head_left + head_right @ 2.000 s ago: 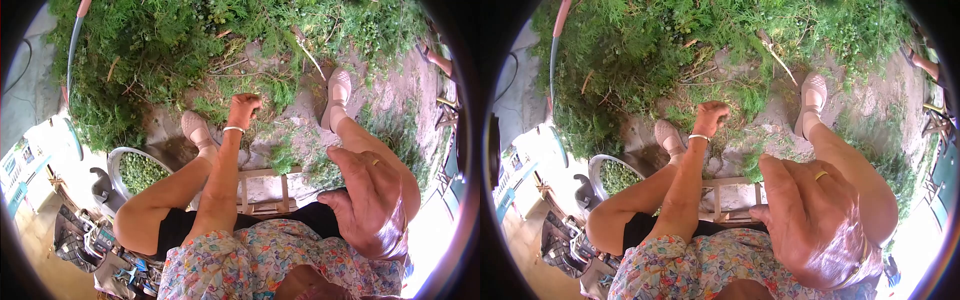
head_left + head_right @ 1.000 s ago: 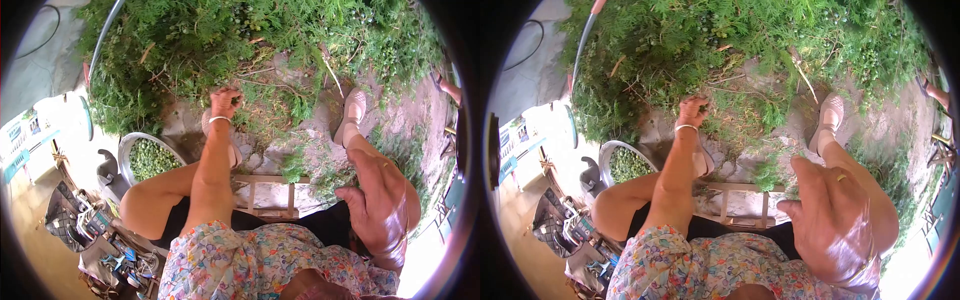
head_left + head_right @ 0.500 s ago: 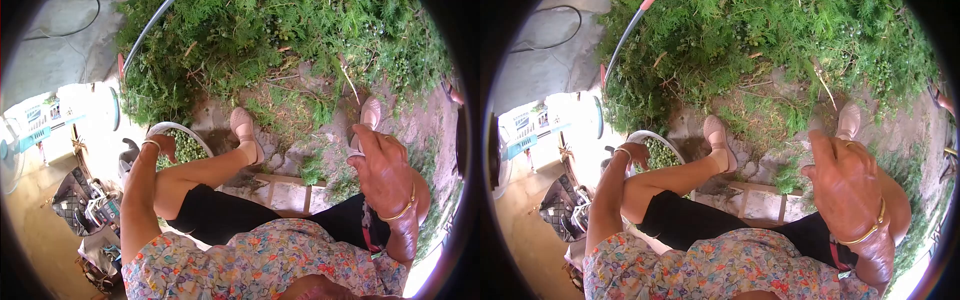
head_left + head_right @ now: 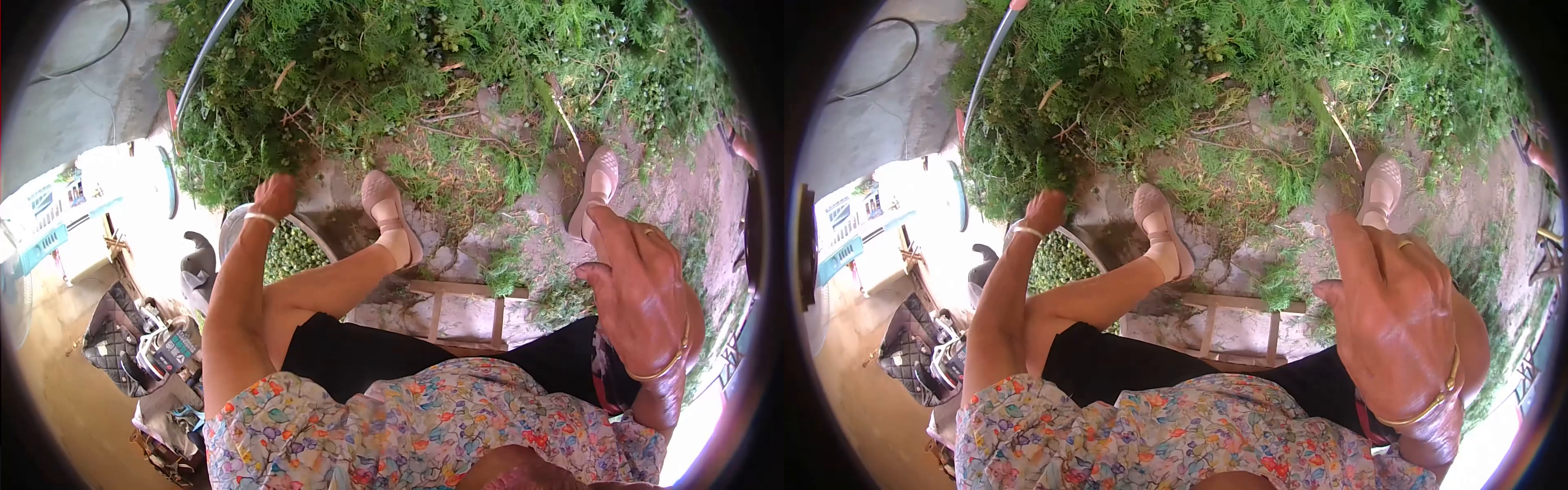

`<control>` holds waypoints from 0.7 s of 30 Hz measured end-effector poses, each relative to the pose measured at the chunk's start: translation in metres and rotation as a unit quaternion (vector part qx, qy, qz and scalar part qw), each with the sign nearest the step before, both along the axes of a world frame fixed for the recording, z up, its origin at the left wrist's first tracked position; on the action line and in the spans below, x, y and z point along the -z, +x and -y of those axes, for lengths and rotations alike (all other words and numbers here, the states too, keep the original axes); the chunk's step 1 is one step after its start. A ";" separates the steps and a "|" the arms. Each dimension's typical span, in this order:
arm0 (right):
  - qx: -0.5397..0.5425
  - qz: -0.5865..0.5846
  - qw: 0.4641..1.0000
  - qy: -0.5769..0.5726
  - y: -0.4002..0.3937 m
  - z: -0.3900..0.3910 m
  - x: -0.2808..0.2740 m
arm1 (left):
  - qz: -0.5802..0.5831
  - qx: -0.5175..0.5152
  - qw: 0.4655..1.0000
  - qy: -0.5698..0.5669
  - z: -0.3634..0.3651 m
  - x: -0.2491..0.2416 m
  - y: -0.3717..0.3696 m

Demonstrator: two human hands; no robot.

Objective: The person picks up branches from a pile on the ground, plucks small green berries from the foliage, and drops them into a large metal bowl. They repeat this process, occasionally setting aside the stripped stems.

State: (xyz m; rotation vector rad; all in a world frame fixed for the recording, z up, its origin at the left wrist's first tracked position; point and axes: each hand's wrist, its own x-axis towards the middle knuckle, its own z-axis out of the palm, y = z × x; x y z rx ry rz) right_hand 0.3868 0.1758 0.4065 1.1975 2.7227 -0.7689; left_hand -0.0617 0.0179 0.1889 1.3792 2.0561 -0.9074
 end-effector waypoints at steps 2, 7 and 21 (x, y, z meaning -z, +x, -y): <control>-0.004 0.004 1.000 0.006 -0.003 0.000 0.003 | 0.079 0.121 0.982 0.124 -0.033 0.014 0.020; -0.015 0.022 1.000 0.016 -0.008 -0.004 0.006 | 0.086 0.143 0.982 0.093 -0.055 0.091 0.067; -0.029 0.028 0.998 0.044 -0.017 -0.006 0.011 | 0.376 -0.097 0.888 0.247 -0.114 -0.006 0.076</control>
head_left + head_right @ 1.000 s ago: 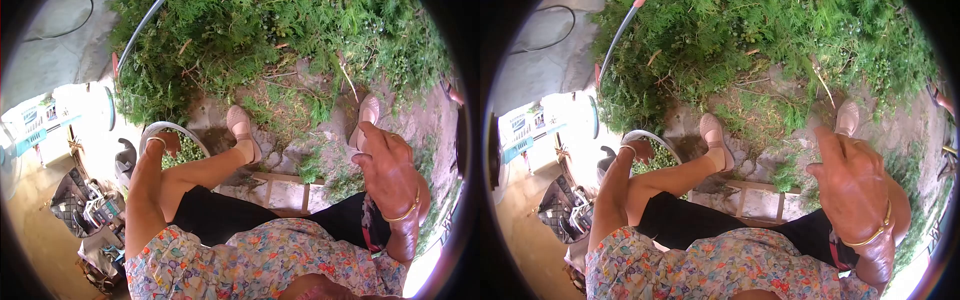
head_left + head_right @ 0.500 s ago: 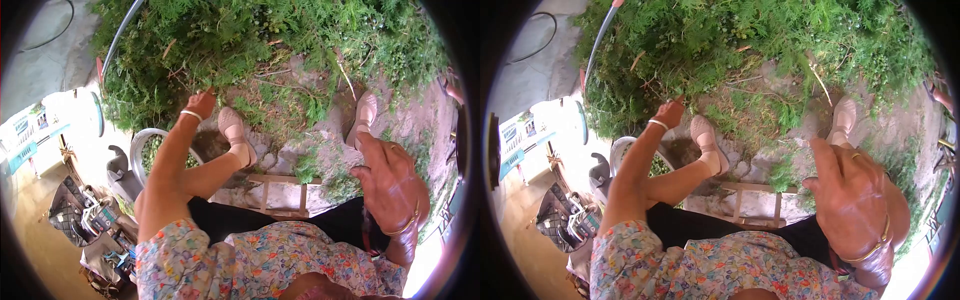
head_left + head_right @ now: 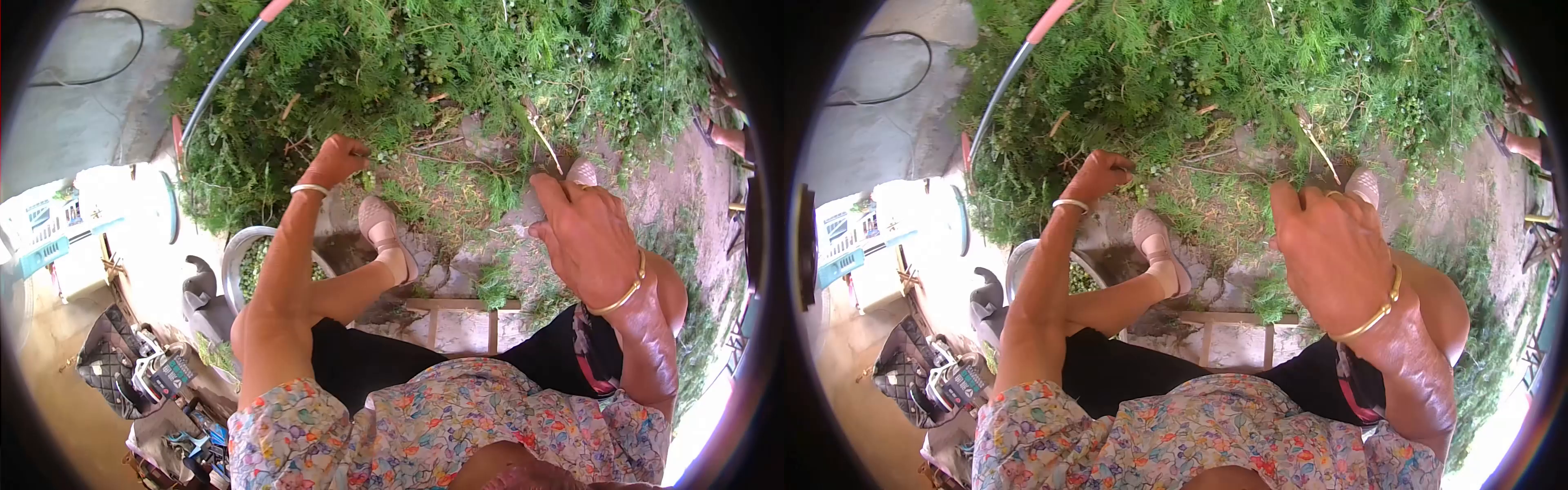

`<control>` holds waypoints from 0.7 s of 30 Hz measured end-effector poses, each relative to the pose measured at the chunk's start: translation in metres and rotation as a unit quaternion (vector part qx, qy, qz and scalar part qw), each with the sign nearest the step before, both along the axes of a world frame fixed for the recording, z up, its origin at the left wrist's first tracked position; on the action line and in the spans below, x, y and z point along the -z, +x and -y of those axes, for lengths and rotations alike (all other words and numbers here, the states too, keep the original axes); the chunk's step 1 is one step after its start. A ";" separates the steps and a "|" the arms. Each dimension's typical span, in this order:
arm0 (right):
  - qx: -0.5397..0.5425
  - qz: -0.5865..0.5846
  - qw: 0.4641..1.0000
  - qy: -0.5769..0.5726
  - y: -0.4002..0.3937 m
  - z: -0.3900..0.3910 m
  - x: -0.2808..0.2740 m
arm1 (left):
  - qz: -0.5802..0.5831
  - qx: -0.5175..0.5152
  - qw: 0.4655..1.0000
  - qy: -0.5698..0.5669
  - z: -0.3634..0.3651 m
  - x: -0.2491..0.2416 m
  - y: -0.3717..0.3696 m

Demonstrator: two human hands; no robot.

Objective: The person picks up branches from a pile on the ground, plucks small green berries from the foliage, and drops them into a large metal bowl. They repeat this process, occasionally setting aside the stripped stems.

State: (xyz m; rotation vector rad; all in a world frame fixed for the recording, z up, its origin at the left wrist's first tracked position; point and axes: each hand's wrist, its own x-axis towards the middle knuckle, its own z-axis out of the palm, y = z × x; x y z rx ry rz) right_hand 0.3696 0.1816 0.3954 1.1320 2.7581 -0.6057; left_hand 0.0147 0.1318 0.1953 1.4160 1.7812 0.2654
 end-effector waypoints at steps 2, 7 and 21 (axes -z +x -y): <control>0.007 0.006 1.000 -0.018 0.003 0.000 -0.003 | 0.084 -0.131 0.988 -0.009 0.000 0.003 0.014; 0.012 0.043 0.998 -0.052 0.008 0.000 0.002 | 0.306 -0.087 0.933 -0.170 0.022 0.030 0.108; 0.020 0.053 0.993 -0.104 -0.008 -0.004 -0.003 | -0.296 -0.233 0.921 -0.096 0.041 0.150 0.039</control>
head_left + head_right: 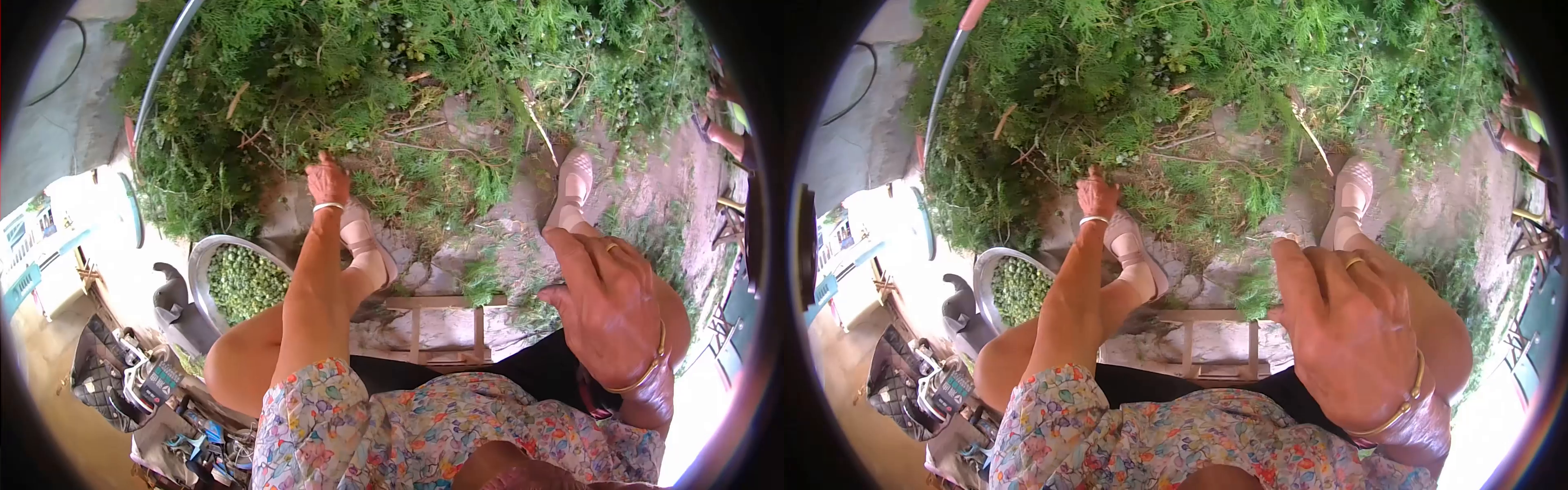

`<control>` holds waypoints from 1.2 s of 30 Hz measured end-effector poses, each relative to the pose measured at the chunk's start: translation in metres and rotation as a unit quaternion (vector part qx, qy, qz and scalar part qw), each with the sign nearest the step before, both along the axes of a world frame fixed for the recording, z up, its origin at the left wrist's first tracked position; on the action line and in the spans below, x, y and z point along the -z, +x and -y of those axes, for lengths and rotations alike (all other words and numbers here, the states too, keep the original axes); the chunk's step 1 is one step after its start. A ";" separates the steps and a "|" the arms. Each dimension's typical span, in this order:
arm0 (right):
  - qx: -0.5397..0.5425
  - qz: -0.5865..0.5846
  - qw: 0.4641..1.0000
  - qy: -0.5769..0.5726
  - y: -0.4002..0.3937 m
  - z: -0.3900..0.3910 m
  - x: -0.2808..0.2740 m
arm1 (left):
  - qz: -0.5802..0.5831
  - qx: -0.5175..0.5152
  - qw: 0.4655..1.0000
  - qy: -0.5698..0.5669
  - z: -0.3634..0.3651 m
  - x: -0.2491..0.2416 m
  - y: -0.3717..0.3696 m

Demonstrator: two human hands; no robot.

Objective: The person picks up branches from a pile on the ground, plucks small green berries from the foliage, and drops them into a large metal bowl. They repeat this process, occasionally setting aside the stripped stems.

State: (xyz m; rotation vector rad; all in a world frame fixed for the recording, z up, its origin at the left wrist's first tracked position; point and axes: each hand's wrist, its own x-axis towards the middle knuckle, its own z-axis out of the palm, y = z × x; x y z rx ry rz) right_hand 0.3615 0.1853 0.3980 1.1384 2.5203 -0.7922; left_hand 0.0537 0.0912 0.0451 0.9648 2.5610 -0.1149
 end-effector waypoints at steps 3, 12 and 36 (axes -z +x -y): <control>-0.003 -0.004 1.000 0.019 -0.002 -0.001 0.002 | -0.037 0.043 0.996 0.064 0.003 0.024 -0.008; 0.031 -0.119 0.991 0.060 -0.002 -0.009 0.007 | 0.640 -0.230 0.673 0.290 -0.047 -0.076 0.031; 0.252 -0.612 0.593 -0.459 -0.010 -0.033 -0.005 | 0.736 0.024 0.574 0.359 -0.056 -0.377 0.137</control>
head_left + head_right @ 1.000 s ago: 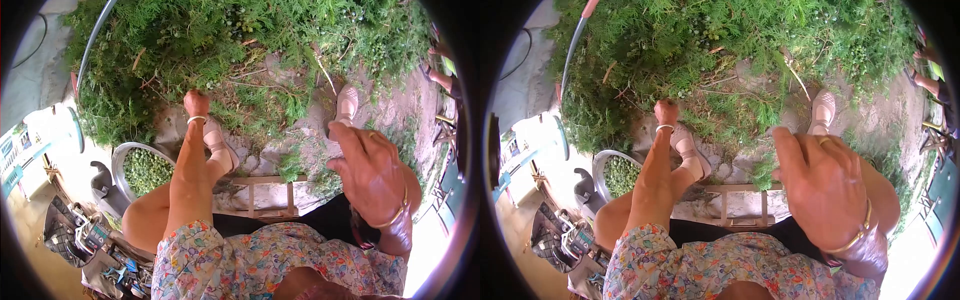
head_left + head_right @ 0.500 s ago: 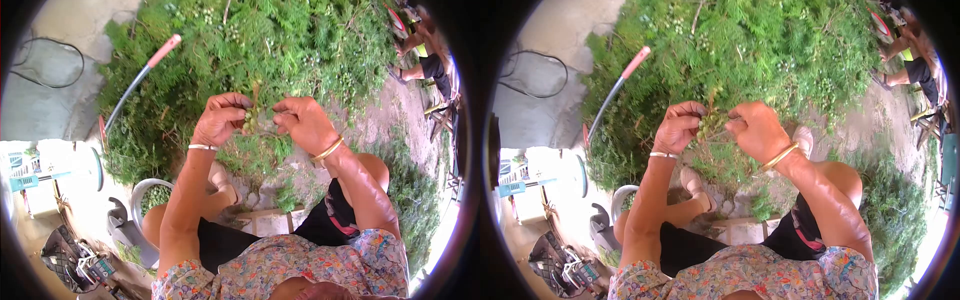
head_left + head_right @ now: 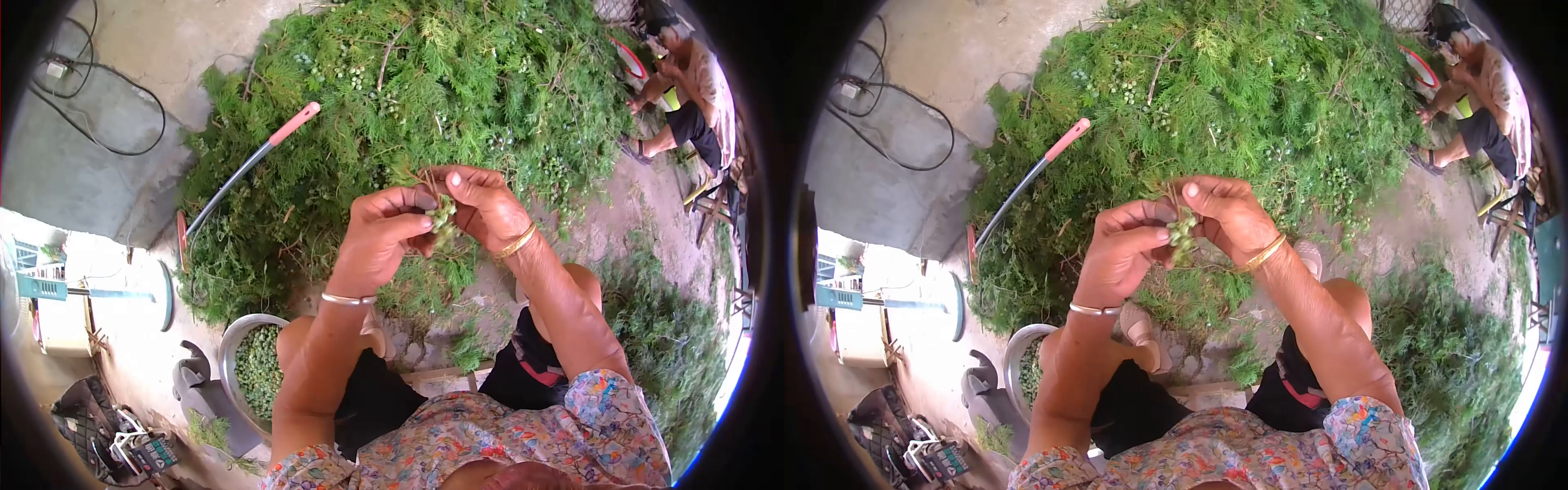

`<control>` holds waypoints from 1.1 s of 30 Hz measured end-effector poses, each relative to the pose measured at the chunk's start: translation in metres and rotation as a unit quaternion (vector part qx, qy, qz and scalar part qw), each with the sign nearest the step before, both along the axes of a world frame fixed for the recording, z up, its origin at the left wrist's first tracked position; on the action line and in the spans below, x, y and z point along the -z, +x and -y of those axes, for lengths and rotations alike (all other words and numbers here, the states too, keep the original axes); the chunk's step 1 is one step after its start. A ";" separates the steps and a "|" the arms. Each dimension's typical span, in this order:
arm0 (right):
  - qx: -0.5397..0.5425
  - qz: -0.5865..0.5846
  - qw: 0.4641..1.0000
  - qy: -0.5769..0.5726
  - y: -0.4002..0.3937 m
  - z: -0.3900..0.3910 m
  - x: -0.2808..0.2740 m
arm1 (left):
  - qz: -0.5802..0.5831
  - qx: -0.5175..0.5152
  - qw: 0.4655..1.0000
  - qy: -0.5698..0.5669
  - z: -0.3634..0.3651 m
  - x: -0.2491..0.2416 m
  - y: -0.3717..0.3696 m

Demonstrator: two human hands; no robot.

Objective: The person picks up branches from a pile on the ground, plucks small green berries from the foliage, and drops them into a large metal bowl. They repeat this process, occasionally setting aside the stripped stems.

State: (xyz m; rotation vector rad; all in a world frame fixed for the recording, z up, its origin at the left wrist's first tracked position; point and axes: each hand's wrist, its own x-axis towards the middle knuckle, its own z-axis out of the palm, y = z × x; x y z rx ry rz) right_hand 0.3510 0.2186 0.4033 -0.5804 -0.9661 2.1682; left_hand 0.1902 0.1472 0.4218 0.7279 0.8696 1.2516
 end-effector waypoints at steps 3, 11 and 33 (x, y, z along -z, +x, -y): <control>0.011 -0.003 1.000 0.029 -0.001 0.000 0.008 | -0.123 -0.011 0.992 0.011 -0.003 0.002 0.009; 0.153 0.121 0.981 -0.006 0.003 -0.014 0.026 | -0.205 -0.014 0.977 0.061 -0.014 0.024 0.040; 0.128 0.150 0.980 0.002 0.027 -0.014 0.006 | -0.199 -0.103 0.974 0.030 -0.040 0.021 0.021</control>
